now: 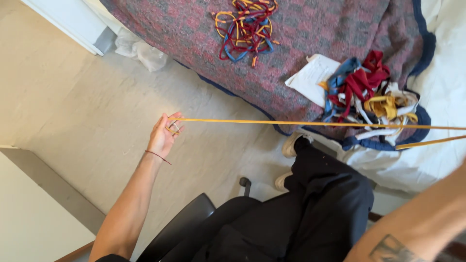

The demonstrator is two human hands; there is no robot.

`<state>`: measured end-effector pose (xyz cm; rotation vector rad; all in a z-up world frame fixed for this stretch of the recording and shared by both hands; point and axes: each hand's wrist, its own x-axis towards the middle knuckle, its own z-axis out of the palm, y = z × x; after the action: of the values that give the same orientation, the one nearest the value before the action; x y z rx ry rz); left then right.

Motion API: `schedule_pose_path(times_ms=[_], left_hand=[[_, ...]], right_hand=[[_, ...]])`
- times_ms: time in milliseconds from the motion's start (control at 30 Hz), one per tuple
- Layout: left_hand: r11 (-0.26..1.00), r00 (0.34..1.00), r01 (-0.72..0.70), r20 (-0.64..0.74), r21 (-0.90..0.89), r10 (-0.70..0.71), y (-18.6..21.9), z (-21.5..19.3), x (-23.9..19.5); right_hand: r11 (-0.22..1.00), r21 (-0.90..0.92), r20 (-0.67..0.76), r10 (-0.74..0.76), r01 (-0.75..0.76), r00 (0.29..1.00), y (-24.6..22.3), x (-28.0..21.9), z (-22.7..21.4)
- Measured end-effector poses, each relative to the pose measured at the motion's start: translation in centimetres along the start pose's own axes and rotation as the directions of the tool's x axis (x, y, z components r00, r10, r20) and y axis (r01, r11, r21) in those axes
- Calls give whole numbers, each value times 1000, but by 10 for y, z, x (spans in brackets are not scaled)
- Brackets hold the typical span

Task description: The person sits in a chair and handles a blue fabric strap, picking it up from a pile of colorful straps on a nearby bed. They proceed to tie a knot in the strap using both hands, manipulating the fabric to form and tighten the knot while seated.

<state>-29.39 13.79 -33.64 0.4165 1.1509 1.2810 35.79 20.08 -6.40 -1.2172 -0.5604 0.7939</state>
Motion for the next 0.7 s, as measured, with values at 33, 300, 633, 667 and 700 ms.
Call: schedule_pose_path(times_ms=[33,300,633,667,700], left_hand=[[992,1000,-7,-6,-130,6,6,5,-3],[977,944,-40,312,-207,105,2,206,-22],[962,827,-274,515,21,224,-52,326,-45],[962,826,-273,518,21,223,-47,331,-49],[971,868,-238,454,25,201,-43,335,-52]], right_hand=[[999,6,-30,40,-40,999,-15,-44,31],[987,-161,600,98,-1,794,115,-129,137],[704,-380,777,-109,600,620,176,-110,138],[703,-381,776,-110,601,622,173,-116,142],[651,-454,778,-42,608,626,170,-122,146]])
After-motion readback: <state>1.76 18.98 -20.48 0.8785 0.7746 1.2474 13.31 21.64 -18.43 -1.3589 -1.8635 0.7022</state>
